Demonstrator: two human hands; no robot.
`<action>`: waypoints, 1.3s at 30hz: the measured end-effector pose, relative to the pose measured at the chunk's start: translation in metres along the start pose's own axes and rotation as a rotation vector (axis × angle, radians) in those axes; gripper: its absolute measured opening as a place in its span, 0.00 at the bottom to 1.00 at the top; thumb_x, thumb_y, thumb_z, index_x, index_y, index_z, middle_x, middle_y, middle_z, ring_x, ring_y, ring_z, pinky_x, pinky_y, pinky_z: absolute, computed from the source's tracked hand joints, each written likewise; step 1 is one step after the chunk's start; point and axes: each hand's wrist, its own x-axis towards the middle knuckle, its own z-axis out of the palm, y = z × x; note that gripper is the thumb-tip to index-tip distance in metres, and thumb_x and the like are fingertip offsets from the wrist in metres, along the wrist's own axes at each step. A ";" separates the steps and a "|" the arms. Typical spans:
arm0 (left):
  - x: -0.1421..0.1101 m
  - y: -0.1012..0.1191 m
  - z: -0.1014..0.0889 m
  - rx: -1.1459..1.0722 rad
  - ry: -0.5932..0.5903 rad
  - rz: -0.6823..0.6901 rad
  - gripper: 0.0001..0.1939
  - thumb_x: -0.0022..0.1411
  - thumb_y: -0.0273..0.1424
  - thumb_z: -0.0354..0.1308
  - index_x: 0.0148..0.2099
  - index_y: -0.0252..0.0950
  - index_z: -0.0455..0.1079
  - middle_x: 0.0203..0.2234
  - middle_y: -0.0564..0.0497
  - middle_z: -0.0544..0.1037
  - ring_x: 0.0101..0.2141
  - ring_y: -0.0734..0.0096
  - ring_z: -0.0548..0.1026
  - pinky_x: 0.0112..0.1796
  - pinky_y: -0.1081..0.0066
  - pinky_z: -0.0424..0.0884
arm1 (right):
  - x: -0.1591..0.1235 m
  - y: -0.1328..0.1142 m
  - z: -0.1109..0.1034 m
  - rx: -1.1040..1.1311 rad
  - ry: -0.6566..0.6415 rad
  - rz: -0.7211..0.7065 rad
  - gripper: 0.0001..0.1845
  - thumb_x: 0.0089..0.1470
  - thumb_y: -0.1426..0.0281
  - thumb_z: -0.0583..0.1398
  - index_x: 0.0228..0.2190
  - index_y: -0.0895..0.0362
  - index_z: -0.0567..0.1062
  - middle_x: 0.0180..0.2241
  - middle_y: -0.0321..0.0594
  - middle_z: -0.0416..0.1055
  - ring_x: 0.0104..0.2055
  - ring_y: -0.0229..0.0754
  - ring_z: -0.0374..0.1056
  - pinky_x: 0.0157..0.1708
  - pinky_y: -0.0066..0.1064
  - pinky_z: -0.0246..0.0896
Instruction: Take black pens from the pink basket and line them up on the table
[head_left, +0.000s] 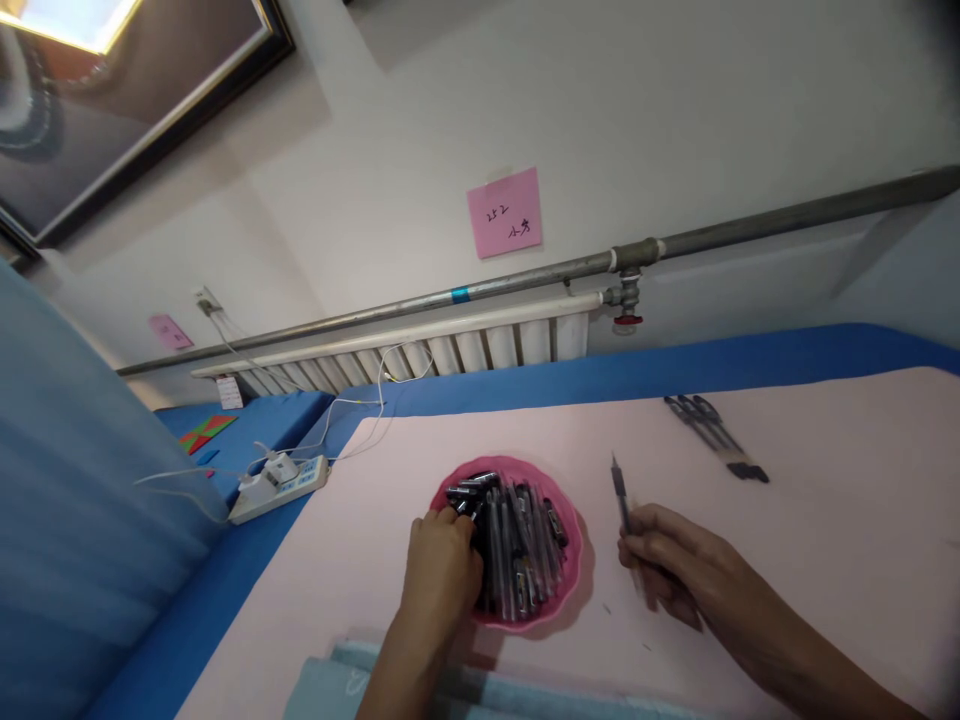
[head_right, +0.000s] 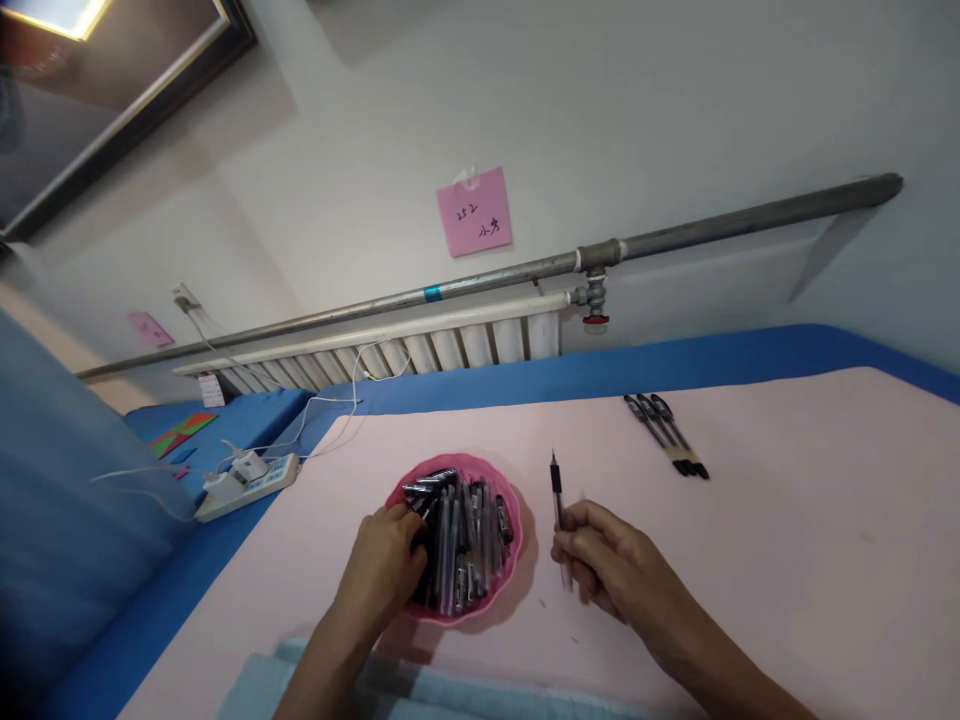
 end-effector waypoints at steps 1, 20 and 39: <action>0.000 0.001 0.001 0.021 0.000 -0.010 0.14 0.49 0.22 0.48 0.35 0.35 0.72 0.36 0.43 0.76 0.39 0.59 0.70 0.39 0.63 0.60 | 0.000 0.000 0.000 0.000 -0.005 -0.002 0.08 0.44 0.64 0.56 0.21 0.56 0.64 0.14 0.31 0.59 0.15 0.30 0.50 0.13 0.24 0.37; 0.008 0.004 0.007 0.148 -0.040 0.000 0.14 0.54 0.23 0.47 0.36 0.34 0.73 0.37 0.41 0.75 0.40 0.58 0.70 0.38 0.63 0.60 | -0.005 -0.006 0.004 0.026 -0.018 -0.081 0.06 0.44 0.66 0.55 0.21 0.56 0.65 0.13 0.29 0.61 0.13 0.28 0.49 0.13 0.25 0.38; -0.005 -0.005 0.000 -1.355 -0.084 -0.093 0.12 0.43 0.30 0.62 0.33 0.36 0.68 0.21 0.57 0.69 0.23 0.76 0.67 0.27 0.74 0.63 | -0.003 -0.003 0.003 0.023 -0.073 -0.088 0.07 0.46 0.66 0.55 0.22 0.56 0.64 0.12 0.28 0.61 0.12 0.29 0.52 0.12 0.23 0.42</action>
